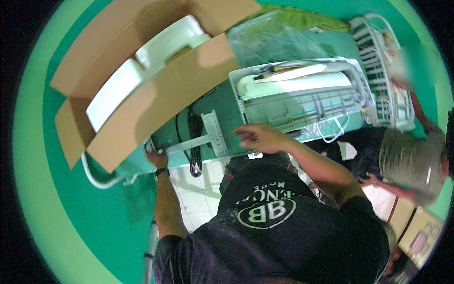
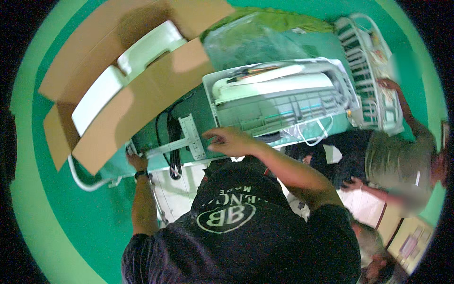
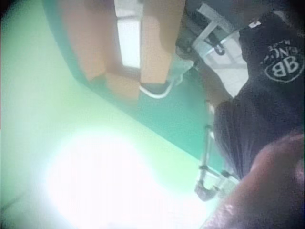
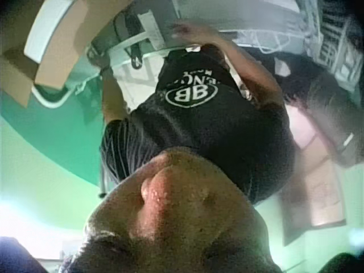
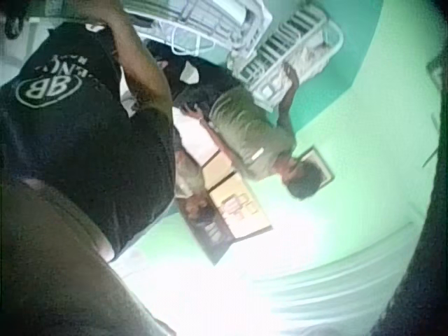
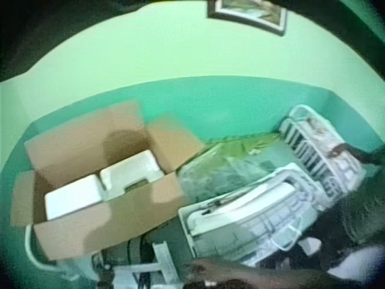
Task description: The person assembles a split air conditioner unit on a table. They handle the power cord, remove the front grille, measure the unit with a tape measure, and attach a drain hose using a screwdriver. Another person assists by holding the unit steady.
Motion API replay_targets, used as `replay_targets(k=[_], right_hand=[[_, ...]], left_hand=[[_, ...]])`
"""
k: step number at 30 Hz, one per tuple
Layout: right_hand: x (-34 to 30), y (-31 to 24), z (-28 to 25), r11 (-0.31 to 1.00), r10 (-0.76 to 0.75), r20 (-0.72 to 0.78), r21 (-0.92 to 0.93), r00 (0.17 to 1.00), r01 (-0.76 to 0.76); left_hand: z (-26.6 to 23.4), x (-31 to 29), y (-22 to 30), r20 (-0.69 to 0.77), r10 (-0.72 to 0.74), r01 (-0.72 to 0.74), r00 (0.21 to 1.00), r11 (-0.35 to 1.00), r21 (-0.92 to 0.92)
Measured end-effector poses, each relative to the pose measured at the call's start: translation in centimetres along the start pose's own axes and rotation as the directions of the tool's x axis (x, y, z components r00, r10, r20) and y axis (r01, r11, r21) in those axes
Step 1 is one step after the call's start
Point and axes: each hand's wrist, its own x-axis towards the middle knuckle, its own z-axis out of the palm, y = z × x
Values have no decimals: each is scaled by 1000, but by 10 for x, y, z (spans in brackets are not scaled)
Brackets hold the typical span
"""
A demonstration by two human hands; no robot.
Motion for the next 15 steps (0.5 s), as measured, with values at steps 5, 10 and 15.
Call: replay_targets(k=[5, 10, 15], right_hand=[[-78, 14, -63, 988, 93, -269, 143, 959, -56], [-105, 32, -101, 987, 139, -335, -30, 932, -158], [-109, 35, -114, 973, 167, -421, -75, 892, -217]], left_hand=[[-33, 2, 171, 547, 236, -193, 803, 972, -136], [-16, -19, 161, 650, 83, -44, 756, 996, -76], [-24, 29, 149, 501, 326, -278, 802, 945, -171]])
